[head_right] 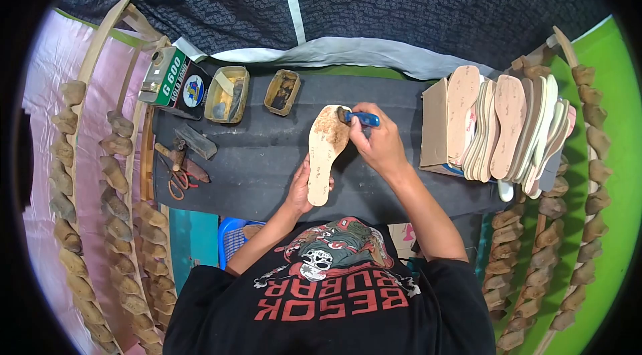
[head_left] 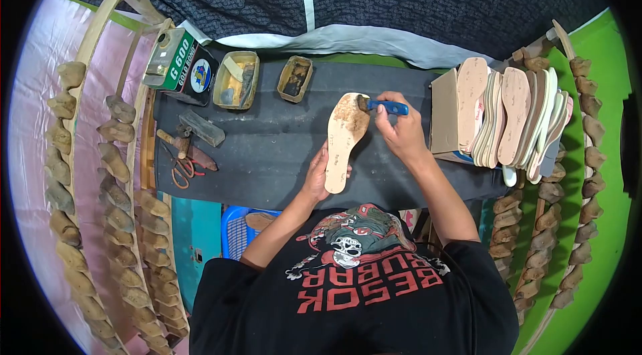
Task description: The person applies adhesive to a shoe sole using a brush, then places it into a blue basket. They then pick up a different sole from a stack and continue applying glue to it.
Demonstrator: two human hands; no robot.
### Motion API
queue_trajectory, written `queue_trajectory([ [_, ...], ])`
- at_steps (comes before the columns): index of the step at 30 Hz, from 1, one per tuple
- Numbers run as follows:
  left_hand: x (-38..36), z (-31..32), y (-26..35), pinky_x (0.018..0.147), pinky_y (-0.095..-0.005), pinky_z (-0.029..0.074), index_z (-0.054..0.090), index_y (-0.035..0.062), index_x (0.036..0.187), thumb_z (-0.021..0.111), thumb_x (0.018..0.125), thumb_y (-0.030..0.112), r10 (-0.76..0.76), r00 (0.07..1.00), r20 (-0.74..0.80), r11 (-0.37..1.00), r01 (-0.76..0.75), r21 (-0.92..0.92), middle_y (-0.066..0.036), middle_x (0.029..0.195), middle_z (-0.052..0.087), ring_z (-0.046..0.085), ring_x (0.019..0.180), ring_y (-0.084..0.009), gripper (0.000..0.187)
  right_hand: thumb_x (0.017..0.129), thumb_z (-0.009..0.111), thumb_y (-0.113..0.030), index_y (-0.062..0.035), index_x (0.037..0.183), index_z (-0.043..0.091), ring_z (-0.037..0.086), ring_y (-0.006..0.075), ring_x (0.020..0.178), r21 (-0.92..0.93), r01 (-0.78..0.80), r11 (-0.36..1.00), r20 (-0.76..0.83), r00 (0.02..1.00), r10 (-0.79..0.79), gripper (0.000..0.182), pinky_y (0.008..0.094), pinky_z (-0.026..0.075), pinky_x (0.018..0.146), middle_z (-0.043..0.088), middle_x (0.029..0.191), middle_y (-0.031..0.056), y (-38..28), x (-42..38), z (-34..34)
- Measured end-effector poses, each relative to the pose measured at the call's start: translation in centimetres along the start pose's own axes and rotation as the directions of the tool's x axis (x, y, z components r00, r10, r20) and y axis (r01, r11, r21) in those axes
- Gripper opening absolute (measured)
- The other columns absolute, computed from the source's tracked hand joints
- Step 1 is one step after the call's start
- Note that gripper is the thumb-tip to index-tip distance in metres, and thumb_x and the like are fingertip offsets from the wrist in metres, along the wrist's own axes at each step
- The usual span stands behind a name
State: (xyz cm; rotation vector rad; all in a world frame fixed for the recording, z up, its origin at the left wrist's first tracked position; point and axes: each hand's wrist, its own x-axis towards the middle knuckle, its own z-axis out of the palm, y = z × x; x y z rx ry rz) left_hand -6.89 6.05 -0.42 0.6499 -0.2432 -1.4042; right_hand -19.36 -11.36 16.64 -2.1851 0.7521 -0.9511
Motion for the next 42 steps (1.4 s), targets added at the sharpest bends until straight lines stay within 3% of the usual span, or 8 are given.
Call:
queue_trajectory([
  [16,-0.3,-0.1,-0.7,0.076,-0.0377,0.063,0.026,0.0136,0.163,0.047,0.109,0.045,-0.045,0.999,0.022,0.999,0.046,-0.020,-0.010,0.115,0.067,0.072,0.088,-0.0215,0.067,0.094,0.065,-0.009,0.0002,0.113,0.062,0.071,0.0368,0.086,0.044,0.066,0.997,0.036,0.997,-0.068,0.021,0.0412,0.055,0.077,0.069,0.098,0.0195,0.5,-0.3,0.6],
  [19,-0.3,0.1,-0.6,0.074,-0.0385,0.062,0.036,0.0156,0.156,0.048,0.107,0.051,-0.040,0.999,-0.003,0.999,0.040,0.010,-0.009,0.108,0.067,0.072,0.087,-0.0224,0.062,0.096,0.064,-0.009,0.0022,0.110,0.065,0.072,0.0314,0.086,0.010,0.040,0.999,0.001,0.999,-0.040,0.018,0.0370,0.056,0.078,0.071,0.098,0.0173,1.1,-0.4,0.3],
  [22,-0.4,-0.2,-0.5,0.075,-0.0387,0.062,0.036,0.0161,0.156,0.048,0.107,0.051,-0.027,0.999,-0.042,0.999,0.028,0.021,-0.009,0.108,0.067,0.071,0.087,-0.0223,0.062,0.094,0.065,-0.010,0.0011,0.109,0.063,0.071,0.0369,0.085,-0.026,0.019,0.999,-0.036,0.999,-0.020,0.019,0.0405,0.056,0.077,0.070,0.098,0.0194,1.5,-0.6,-0.5],
  [25,-0.6,-0.6,-0.5,0.074,-0.0377,0.064,0.031,0.0141,0.162,0.049,0.108,0.046,-0.031,0.999,-0.027,1.000,0.031,-0.006,-0.010,0.121,0.067,0.073,0.088,-0.0228,0.065,0.095,0.065,-0.010,0.0015,0.109,0.064,0.071,0.0370,0.086,-0.017,-0.057,0.998,-0.042,0.998,0.056,0.018,0.0403,0.056,0.078,0.070,0.099,0.0194,1.1,-0.9,-1.1],
  [28,-0.6,-0.6,-0.6,0.075,-0.0375,0.063,0.032,0.0148,0.162,0.049,0.108,0.046,-0.053,0.999,0.000,0.998,0.052,-0.022,-0.010,0.122,0.067,0.073,0.088,-0.0230,0.065,0.095,0.065,-0.010,0.0016,0.109,0.064,0.071,0.0368,0.086,0.009,-0.025,1.000,-0.070,0.997,0.025,0.019,0.0403,0.056,0.078,0.070,0.099,0.0194,0.6,-1.4,-0.6],
  [31,-0.6,-0.2,-0.8,0.074,-0.0378,0.062,0.035,0.0173,0.157,0.049,0.106,0.052,-0.080,0.997,0.017,0.997,0.080,0.006,-0.009,0.111,0.067,0.072,0.087,-0.0221,0.063,0.097,0.064,-0.011,0.0014,0.113,0.064,0.072,0.0288,0.088,-0.006,-0.012,1.000,-0.029,1.000,0.012,0.020,0.0364,0.056,0.080,0.071,0.100,0.0165,0.0,-1.9,0.1],
  [38,-0.9,-0.5,-0.9,0.075,-0.0386,0.063,0.030,0.0163,0.162,0.047,0.108,0.046,-0.096,0.993,0.069,0.993,0.100,-0.059,-0.010,0.121,0.067,0.072,0.088,-0.0233,0.064,0.097,0.063,-0.010,0.0014,0.112,0.064,0.071,0.0258,0.084,-0.083,-0.060,0.995,-0.123,0.991,0.050,0.019,0.0360,0.056,0.078,0.071,0.097,0.0146,-0.3,-3.1,-0.3],
  [42,-0.7,-0.3,-0.7,0.075,-0.0380,0.063,0.029,0.0169,0.163,0.047,0.108,0.047,-0.103,0.994,0.048,0.994,0.104,-0.016,-0.010,0.121,0.066,0.072,0.088,-0.0232,0.065,0.093,0.065,-0.007,0.0019,0.109,0.063,0.071,0.0346,0.084,-0.047,-0.083,0.995,-0.160,0.984,0.075,0.019,0.0393,0.056,0.077,0.071,0.097,0.0185,0.8,-3.5,-1.2],
])
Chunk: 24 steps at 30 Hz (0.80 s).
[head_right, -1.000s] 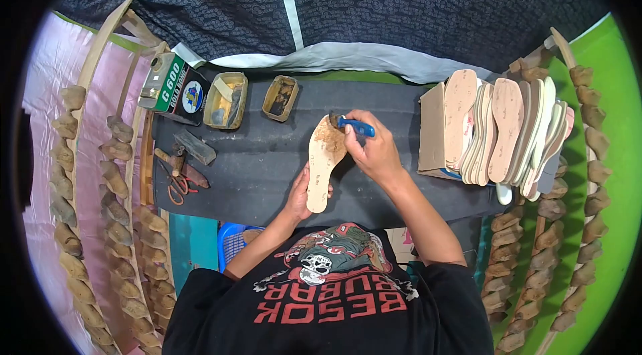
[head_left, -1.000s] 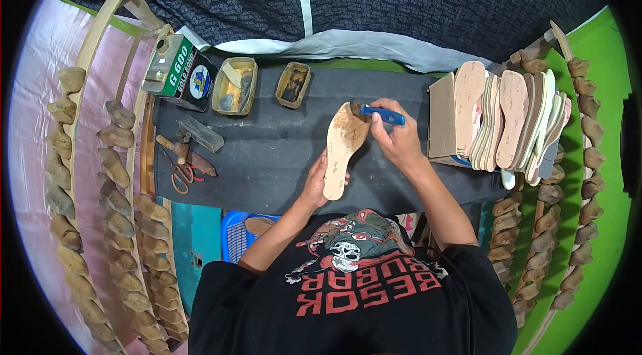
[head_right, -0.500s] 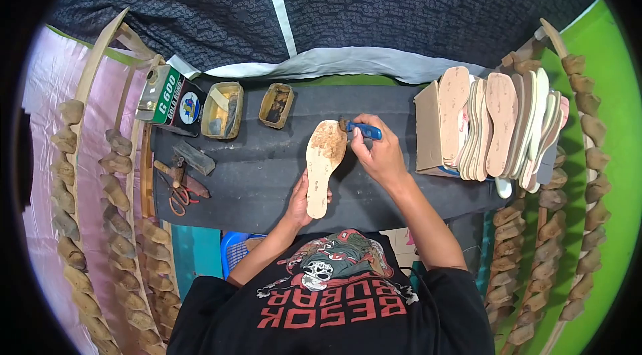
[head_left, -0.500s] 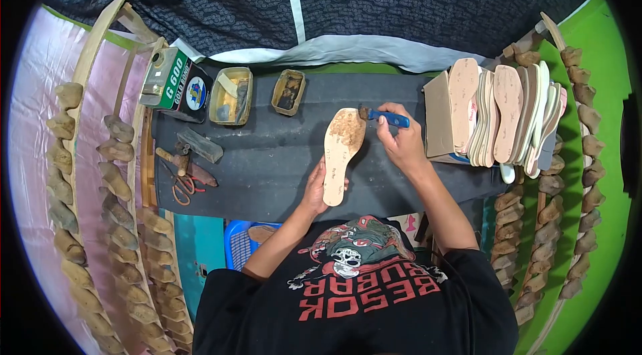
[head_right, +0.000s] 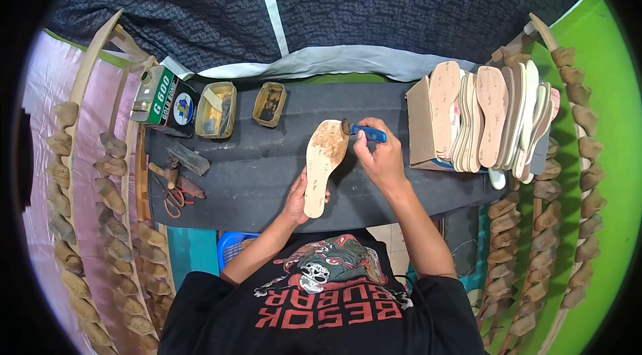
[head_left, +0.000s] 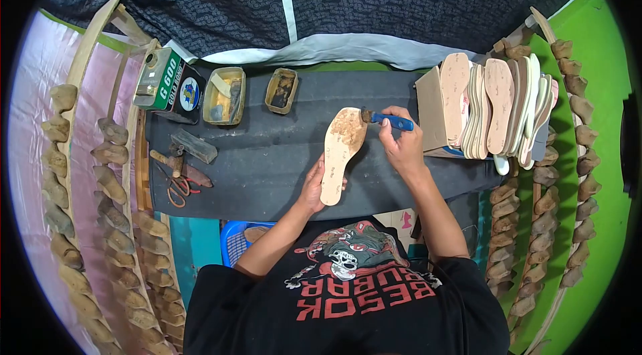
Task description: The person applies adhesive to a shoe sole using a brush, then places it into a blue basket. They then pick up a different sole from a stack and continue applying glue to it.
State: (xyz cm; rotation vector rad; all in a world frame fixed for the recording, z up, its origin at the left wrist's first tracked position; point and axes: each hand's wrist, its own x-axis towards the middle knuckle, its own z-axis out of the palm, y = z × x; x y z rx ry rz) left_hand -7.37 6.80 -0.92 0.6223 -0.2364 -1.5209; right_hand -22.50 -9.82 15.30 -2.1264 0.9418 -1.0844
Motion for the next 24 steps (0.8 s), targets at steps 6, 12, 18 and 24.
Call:
queue_trajectory([
  [6,0.6,1.3,-0.4,0.074,-0.0370,0.063,0.029,0.0165,0.163,0.047,0.108,0.047,0.028,1.000,-0.013,0.998,-0.027,0.050,-0.009,0.120,0.067,0.072,0.088,-0.0224,0.065,0.097,0.062,-0.009,0.0020,0.111,0.064,0.071,0.0231,0.084,0.089,0.059,0.994,0.001,0.998,-0.059,0.018,0.0343,0.055,0.078,0.071,0.096,0.0142,-0.3,0.3,-0.1],
  [12,1.4,2.6,-1.4,0.074,-0.0376,0.063,0.029,0.0166,0.162,0.046,0.108,0.048,0.049,0.999,-0.024,0.997,-0.047,0.065,-0.009,0.117,0.067,0.072,0.087,-0.0218,0.065,0.096,0.063,-0.009,0.0021,0.112,0.063,0.072,0.0296,0.088,0.103,0.036,0.994,-0.008,0.999,-0.036,0.020,0.0364,0.056,0.079,0.070,0.100,0.0166,1.8,0.7,-1.8],
  [18,1.8,3.5,-2.2,0.075,-0.0384,0.063,0.030,0.0169,0.161,0.046,0.108,0.048,0.061,0.997,-0.050,0.998,-0.059,0.038,-0.009,0.116,0.067,0.072,0.088,-0.0219,0.064,0.093,0.065,-0.007,0.0016,0.111,0.062,0.071,0.0374,0.090,0.117,0.049,0.992,0.019,0.998,-0.051,0.020,0.0399,0.056,0.081,0.070,0.102,0.0189,3.6,1.4,-3.3],
  [24,2.3,4.3,-2.7,0.076,-0.0400,0.061,0.036,0.0186,0.155,0.045,0.108,0.049,0.080,0.995,-0.061,0.995,-0.076,0.058,-0.009,0.117,0.065,0.070,0.089,-0.0227,0.057,0.091,0.066,-0.007,-0.0003,0.108,0.062,0.070,0.0368,0.088,0.184,0.091,0.979,0.145,0.982,-0.118,0.019,0.0417,0.055,0.079,0.068,0.098,0.0181,2.2,0.6,-2.8],
])
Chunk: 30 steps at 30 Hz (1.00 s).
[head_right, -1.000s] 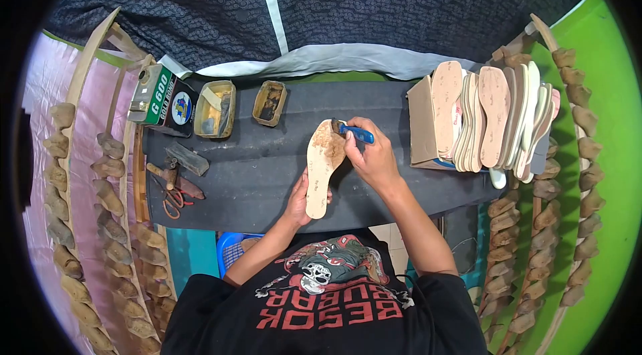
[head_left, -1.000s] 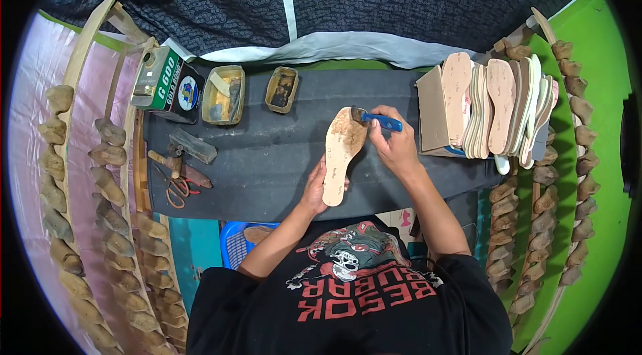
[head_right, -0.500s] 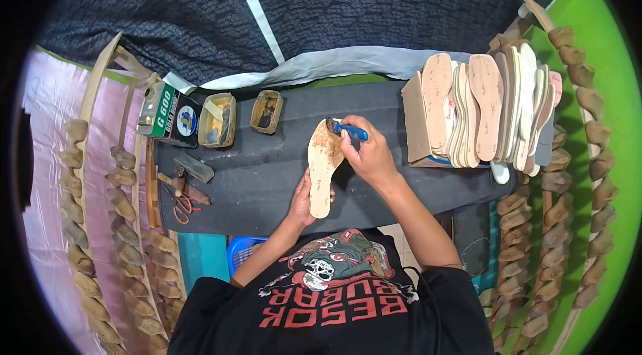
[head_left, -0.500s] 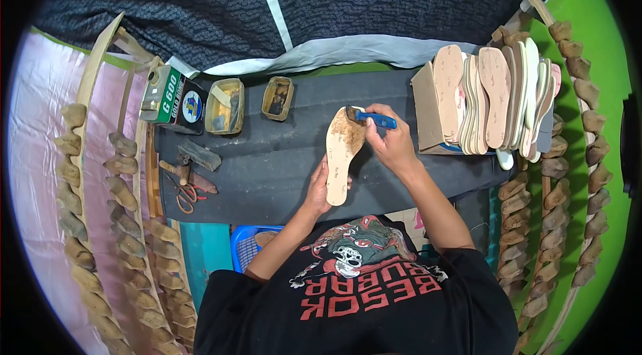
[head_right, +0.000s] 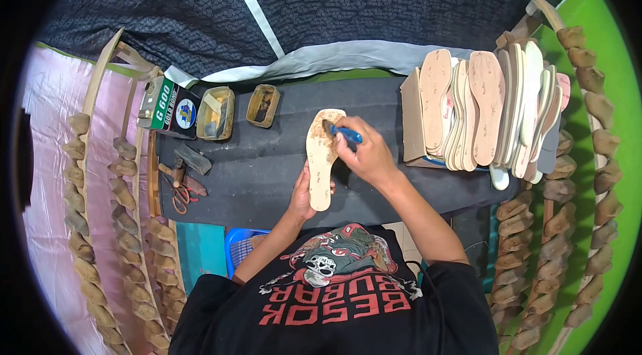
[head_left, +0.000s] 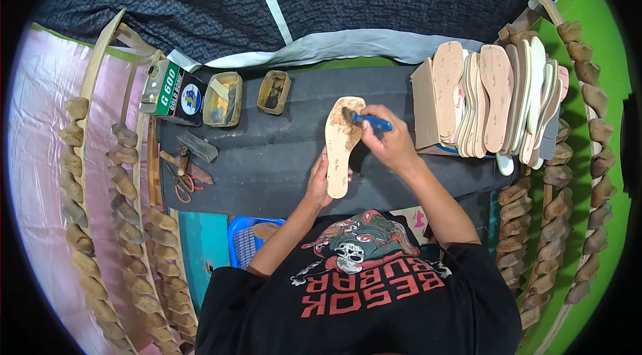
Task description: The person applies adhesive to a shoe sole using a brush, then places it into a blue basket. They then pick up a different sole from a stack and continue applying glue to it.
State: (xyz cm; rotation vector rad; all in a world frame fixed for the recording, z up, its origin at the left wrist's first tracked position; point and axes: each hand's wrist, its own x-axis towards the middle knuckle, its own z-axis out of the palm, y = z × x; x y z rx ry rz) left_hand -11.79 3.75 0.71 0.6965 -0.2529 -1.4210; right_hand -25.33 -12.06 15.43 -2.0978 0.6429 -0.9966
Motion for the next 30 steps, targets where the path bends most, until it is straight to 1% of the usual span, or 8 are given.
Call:
queue_trajectory([
  [4,0.3,0.8,0.4,0.076,-0.0406,0.061,0.037,0.0197,0.154,0.045,0.108,0.050,0.029,0.998,-0.056,0.999,-0.030,-0.015,-0.009,0.117,0.065,0.070,0.088,-0.0227,0.056,0.092,0.066,-0.006,0.0010,0.110,0.064,0.071,0.0303,0.088,0.022,0.063,0.998,0.160,0.985,-0.066,0.020,0.0362,0.055,0.078,0.070,0.100,0.0161,-0.3,-1.8,1.3],
  [7,0.0,0.5,0.7,0.076,-0.0402,0.061,0.035,0.0197,0.156,0.045,0.108,0.050,0.036,0.996,-0.087,0.999,-0.036,0.001,-0.009,0.116,0.065,0.070,0.087,-0.0226,0.057,0.092,0.066,-0.008,-0.0001,0.108,0.063,0.071,0.0355,0.086,0.069,0.013,0.998,0.126,0.992,-0.021,0.019,0.0411,0.056,0.077,0.069,0.097,0.0180,-0.2,-1.3,1.7],
  [15,-1.3,-3.3,0.3,0.075,-0.0402,0.061,0.036,0.0198,0.156,0.048,0.107,0.050,0.074,0.993,-0.088,0.997,-0.077,-0.032,-0.009,0.118,0.065,0.070,0.087,-0.0231,0.059,0.096,0.065,-0.012,0.0003,0.110,0.064,0.072,0.0363,0.086,0.041,0.006,0.999,0.092,0.996,-0.010,0.018,0.0395,0.055,0.078,0.071,0.097,0.0195,0.5,3.6,4.4],
  [16,-1.5,-3.6,0.5,0.075,-0.0400,0.061,0.035,0.0191,0.157,0.048,0.107,0.049,0.079,0.991,-0.107,0.996,-0.084,-0.043,-0.009,0.118,0.066,0.071,0.088,-0.0230,0.060,0.098,0.065,-0.013,0.0008,0.112,0.064,0.073,0.0310,0.081,0.059,-0.031,0.998,0.109,0.994,0.024,0.019,0.0381,0.056,0.074,0.071,0.095,0.0178,1.0,4.3,5.3],
  [21,-2.7,-6.2,1.8,0.075,-0.0389,0.062,0.035,0.0151,0.159,0.047,0.109,0.045,0.096,0.973,-0.208,0.989,-0.117,-0.090,-0.009,0.120,0.067,0.071,0.088,-0.0228,0.060,0.101,0.064,-0.016,0.0012,0.111,0.065,0.069,0.0178,0.072,0.246,-0.192,0.950,0.124,0.978,0.166,0.020,0.0337,0.054,0.066,0.070,0.083,0.0115,2.6,7.6,11.6],
  [25,-4.0,-8.2,2.7,0.075,-0.0401,0.062,0.040,0.0143,0.154,0.047,0.108,0.043,0.107,0.966,-0.235,0.979,-0.144,-0.146,-0.010,0.121,0.067,0.071,0.088,-0.0240,0.055,0.102,0.065,-0.019,0.0002,0.115,0.066,0.071,0.0125,0.073,0.192,-0.230,0.954,0.191,0.962,0.194,0.023,0.0291,0.056,0.066,0.072,0.082,0.0075,4.2,10.5,16.2],
  [26,-4.3,-8.8,2.8,0.076,-0.0404,0.061,0.041,0.0140,0.153,0.047,0.107,0.042,0.091,0.966,-0.241,0.976,-0.135,-0.173,-0.010,0.121,0.067,0.071,0.089,-0.0242,0.054,0.102,0.065,-0.020,0.0003,0.113,0.066,0.069,0.0131,0.069,0.158,-0.205,0.966,0.178,0.968,0.177,0.023,0.0304,0.054,0.064,0.072,0.080,0.0084,4.5,11.1,17.4],
  [30,-5.3,-10.2,3.1,0.077,-0.0411,0.060,0.044,0.0130,0.150,0.046,0.107,0.043,0.068,0.967,-0.247,0.961,-0.130,-0.245,-0.010,0.124,0.067,0.070,0.091,-0.0244,0.052,0.098,0.066,-0.024,0.0021,0.107,0.067,0.072,0.0296,0.072,0.102,-0.257,0.961,0.218,0.948,0.231,0.027,0.0407,0.054,0.069,0.073,0.083,0.0189,5.6,12.7,20.9],
])
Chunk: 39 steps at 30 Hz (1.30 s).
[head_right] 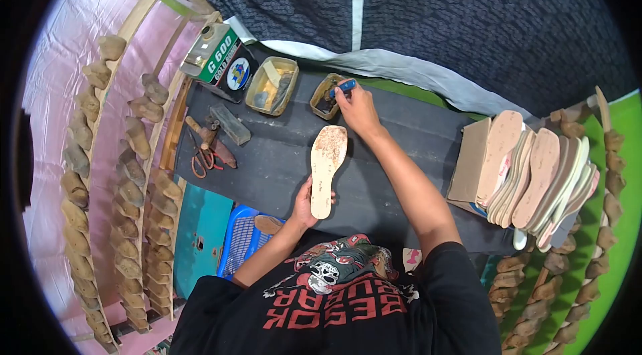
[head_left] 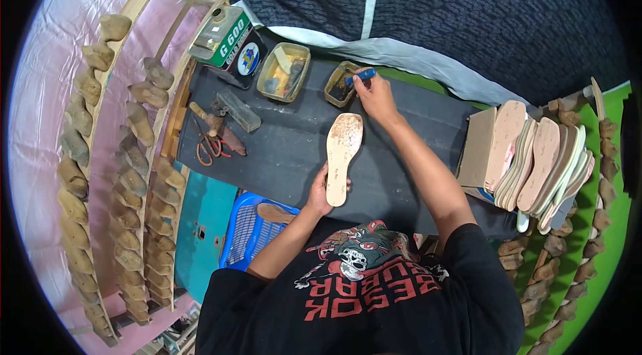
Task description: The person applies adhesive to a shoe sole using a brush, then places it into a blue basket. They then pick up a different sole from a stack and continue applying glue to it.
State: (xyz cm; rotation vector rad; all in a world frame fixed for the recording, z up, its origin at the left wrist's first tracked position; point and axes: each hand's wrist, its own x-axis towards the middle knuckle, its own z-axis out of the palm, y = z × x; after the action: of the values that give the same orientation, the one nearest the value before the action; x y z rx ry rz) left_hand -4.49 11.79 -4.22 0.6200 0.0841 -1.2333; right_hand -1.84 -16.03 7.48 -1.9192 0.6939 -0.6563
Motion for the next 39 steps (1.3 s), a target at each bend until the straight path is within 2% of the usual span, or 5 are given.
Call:
queue_trajectory([
  [10,-0.9,0.0,1.0,0.078,-0.0392,0.058,0.048,0.0086,0.150,0.044,0.108,0.045,0.039,0.999,0.037,0.999,-0.040,0.021,-0.013,0.140,0.062,0.068,0.093,-0.0222,0.057,0.099,0.065,-0.023,0.0034,0.106,0.067,0.074,0.0354,0.079,-0.165,-0.035,0.986,0.039,0.998,0.042,0.028,0.0437,0.056,0.073,0.074,0.088,0.0228,-0.2,0.3,0.7],
  [20,1.3,2.1,2.0,0.080,-0.0379,0.061,0.043,0.0109,0.154,0.042,0.110,0.048,-0.003,0.993,0.115,0.992,-0.011,0.123,-0.012,0.145,0.058,0.068,0.099,-0.0204,0.058,0.103,0.063,-0.015,0.0019,0.114,0.066,0.067,0.0108,0.071,0.089,-0.015,0.996,0.013,1.000,0.014,0.021,0.0281,0.055,0.065,0.071,0.086,0.0064,-2.3,-1.8,-2.2],
  [24,2.2,4.1,2.3,0.082,-0.0386,0.061,0.043,0.0119,0.154,0.043,0.109,0.050,-0.003,0.988,0.156,0.984,-0.025,0.174,-0.012,0.147,0.056,0.067,0.102,-0.0201,0.059,0.103,0.061,-0.011,0.0021,0.115,0.064,0.067,0.0100,0.074,0.248,-0.045,0.968,0.054,0.998,0.033,0.018,0.0280,0.056,0.068,0.071,0.087,0.0073,-3.6,-5.6,-4.8],
  [35,4.6,6.4,0.8,0.080,-0.0418,0.057,0.053,0.0105,0.142,0.043,0.108,0.055,-0.088,0.974,0.208,0.991,0.064,0.115,-0.008,0.127,0.066,0.067,0.098,-0.0220,0.057,0.099,0.064,-0.013,0.0002,0.111,0.067,0.070,0.0154,0.078,0.102,0.087,0.991,0.219,0.970,-0.108,0.018,0.0323,0.056,0.071,0.075,0.092,0.0106,-6.3,-12.1,-9.7],
  [39,4.2,8.1,0.8,0.080,-0.0403,0.055,0.051,0.0099,0.145,0.042,0.108,0.057,-0.092,0.961,0.262,0.993,0.071,0.090,-0.008,0.129,0.063,0.063,0.098,-0.0209,0.061,0.099,0.064,-0.011,0.0008,0.111,0.066,0.070,0.0152,0.080,0.075,0.110,0.991,0.105,0.987,-0.118,0.017,0.0316,0.056,0.073,0.075,0.093,0.0108,-7.0,-11.4,-11.0],
])
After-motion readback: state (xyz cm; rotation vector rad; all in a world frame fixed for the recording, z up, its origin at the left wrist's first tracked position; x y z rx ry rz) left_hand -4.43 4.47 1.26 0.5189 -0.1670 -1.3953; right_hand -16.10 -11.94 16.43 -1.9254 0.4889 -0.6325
